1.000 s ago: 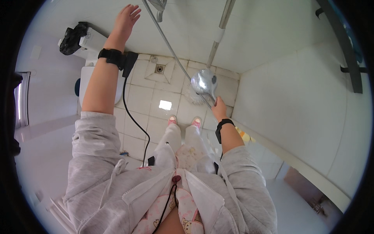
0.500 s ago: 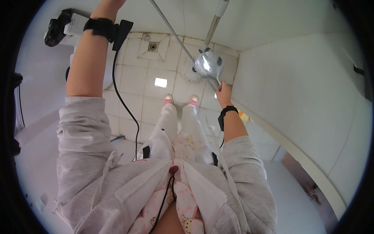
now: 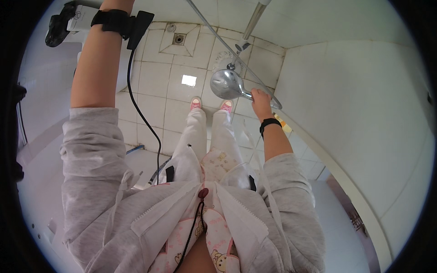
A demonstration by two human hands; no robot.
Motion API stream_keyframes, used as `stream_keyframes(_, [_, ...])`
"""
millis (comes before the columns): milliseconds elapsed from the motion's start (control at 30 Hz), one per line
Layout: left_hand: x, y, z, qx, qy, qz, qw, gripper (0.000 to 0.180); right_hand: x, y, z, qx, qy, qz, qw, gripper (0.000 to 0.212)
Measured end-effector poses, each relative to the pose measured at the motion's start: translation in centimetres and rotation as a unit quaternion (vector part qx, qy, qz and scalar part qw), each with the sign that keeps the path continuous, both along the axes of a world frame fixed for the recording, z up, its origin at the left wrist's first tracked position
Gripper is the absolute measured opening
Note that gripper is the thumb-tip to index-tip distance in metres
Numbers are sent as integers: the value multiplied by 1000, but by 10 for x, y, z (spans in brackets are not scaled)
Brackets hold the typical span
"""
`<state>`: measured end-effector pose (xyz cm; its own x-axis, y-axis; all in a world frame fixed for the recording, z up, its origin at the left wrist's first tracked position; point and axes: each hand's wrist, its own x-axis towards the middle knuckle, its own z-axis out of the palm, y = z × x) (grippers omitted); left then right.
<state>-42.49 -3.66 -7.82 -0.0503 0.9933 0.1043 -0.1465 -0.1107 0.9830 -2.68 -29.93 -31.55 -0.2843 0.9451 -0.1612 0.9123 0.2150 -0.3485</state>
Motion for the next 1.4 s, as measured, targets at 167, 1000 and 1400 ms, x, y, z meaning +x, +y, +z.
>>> stream_keyframes(167, [0,5,-4,16,-35,-56,998,20,-6,3,-5,-18,-19,21,999,16])
stream_keyframes(1000, [14,6,-11,88,1,57,995,21,-31,22,-33,1,-40,72,997,14])
stream_keyframes(1400, [14,3,-8,83,-8,62,995,21,-38,27,-26,-14,-39,78,996,14])
